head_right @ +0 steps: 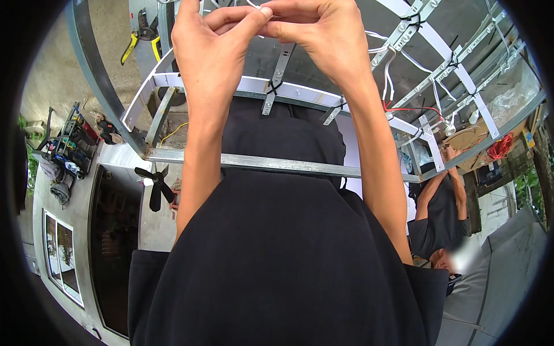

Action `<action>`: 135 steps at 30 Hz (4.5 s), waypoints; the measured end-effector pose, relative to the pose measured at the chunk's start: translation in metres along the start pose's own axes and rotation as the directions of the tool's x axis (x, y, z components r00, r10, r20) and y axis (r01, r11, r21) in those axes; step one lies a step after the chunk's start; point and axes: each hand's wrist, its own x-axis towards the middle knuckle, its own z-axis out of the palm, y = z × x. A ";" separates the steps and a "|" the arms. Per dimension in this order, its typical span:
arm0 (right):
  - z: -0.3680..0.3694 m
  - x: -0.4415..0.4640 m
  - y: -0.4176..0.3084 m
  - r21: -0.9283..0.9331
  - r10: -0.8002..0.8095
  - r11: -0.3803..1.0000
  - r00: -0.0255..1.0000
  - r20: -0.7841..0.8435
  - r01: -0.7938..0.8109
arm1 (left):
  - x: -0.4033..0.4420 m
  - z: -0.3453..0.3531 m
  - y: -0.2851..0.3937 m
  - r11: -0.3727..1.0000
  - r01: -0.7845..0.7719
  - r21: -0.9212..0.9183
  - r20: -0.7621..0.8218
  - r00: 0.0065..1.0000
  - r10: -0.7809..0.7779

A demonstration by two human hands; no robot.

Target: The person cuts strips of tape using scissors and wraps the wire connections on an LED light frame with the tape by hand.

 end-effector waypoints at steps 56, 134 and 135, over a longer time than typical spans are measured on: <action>0.046 -0.006 0.022 -0.576 -0.619 0.721 0.731 -0.287 0.385 | 0.015 -0.013 -0.022 0.985 -0.160 0.061 -0.030 0.986 0.162; -0.021 -0.343 0.199 0.054 0.076 0.983 -0.117 -0.990 0.177 | 0.051 0.010 -0.090 0.905 -0.208 -0.371 -0.019 0.976 0.216; -0.019 -0.344 0.203 0.191 0.217 0.947 -0.074 -0.973 0.257 | 0.053 0.012 -0.092 0.905 -0.223 -0.363 -0.036 0.973 0.226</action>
